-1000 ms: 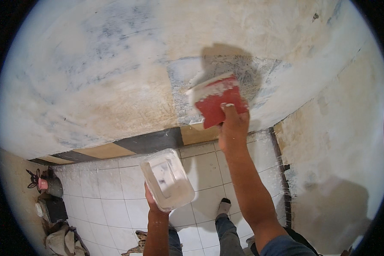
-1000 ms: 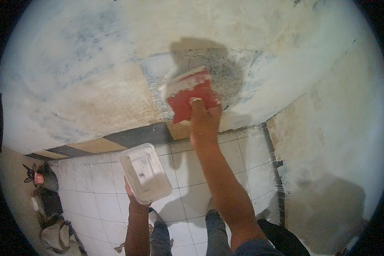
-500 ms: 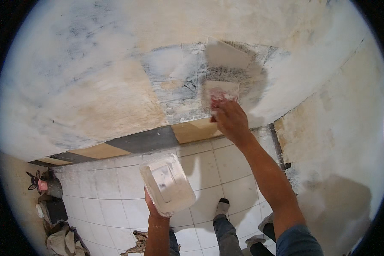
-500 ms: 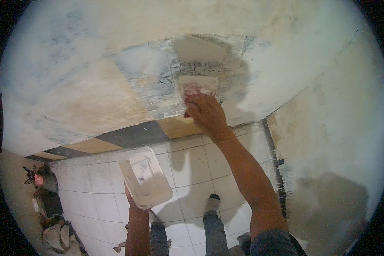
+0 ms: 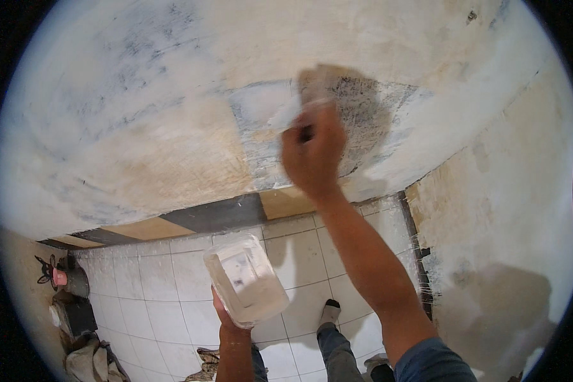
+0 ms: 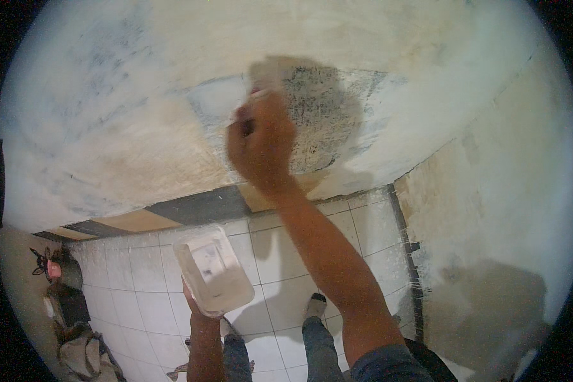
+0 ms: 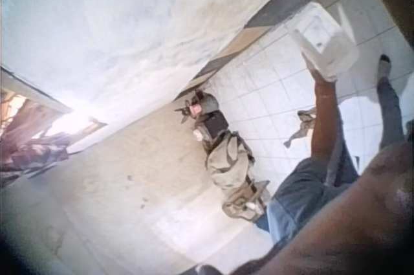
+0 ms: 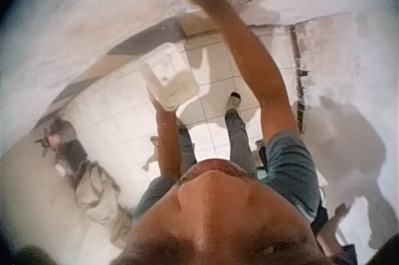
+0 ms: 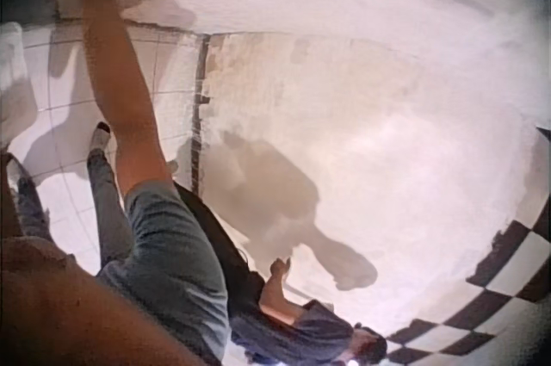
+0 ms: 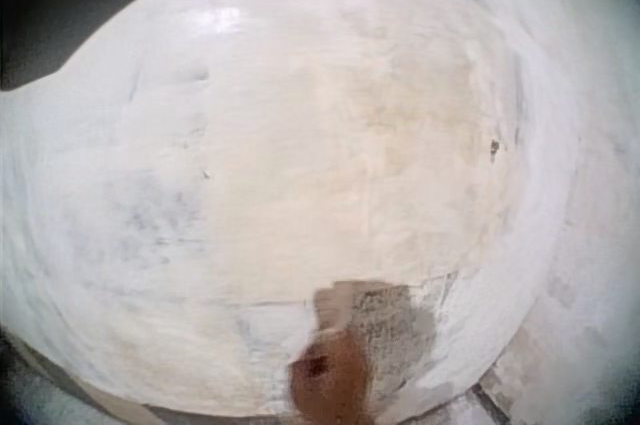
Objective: The person applies white plaster to a wall using a spatula, scooping more material from a bucket on the floor and smoothing the substance over the surface and into a corner.
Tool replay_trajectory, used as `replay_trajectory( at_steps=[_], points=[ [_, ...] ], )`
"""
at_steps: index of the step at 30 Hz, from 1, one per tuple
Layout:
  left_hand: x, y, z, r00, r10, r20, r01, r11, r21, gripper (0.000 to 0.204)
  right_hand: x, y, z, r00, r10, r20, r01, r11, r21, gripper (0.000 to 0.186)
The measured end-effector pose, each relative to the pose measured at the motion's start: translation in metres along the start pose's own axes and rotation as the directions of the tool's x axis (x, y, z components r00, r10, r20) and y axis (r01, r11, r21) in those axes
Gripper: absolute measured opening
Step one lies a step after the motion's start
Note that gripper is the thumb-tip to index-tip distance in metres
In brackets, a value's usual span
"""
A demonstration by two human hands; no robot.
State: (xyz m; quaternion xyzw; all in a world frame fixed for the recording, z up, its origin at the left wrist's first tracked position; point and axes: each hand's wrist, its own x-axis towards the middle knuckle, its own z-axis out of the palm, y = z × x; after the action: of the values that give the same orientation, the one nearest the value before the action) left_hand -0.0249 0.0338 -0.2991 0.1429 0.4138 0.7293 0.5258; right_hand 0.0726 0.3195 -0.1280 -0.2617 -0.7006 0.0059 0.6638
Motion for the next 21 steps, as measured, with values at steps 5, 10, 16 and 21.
replay_trajectory(
  at_steps=[5, 10, 16, 21],
  points=[
    [-0.001, 0.016, 0.023, 0.97, -0.216, -0.108, 0.16, 0.91, -0.381, 0.058, -0.025, -0.008, -0.027, 0.962, -0.165, 0.219, 0.166, 0.986, 0.017, 0.022],
    [-0.006, 0.003, 0.021, 0.986, -0.155, -0.057, 0.129, 0.936, -0.327, 0.058, 0.004, 0.05, -0.067, 0.825, -0.508, 0.249, 0.56, 0.794, -0.237, 0.019],
    [-0.004, 0.0, 0.018, 0.985, -0.149, -0.085, 0.113, 0.936, -0.333, 0.058, -0.05, 0.072, -0.103, 0.654, -0.416, 0.633, 0.598, 0.796, -0.094, 0.021],
    [-0.003, 0.013, 0.025, 0.982, -0.176, -0.06, 0.144, 0.923, -0.358, 0.058, -0.013, 0.052, -0.136, 0.992, 0.122, -0.027, -0.123, 0.917, -0.379, 0.012]
  ],
)
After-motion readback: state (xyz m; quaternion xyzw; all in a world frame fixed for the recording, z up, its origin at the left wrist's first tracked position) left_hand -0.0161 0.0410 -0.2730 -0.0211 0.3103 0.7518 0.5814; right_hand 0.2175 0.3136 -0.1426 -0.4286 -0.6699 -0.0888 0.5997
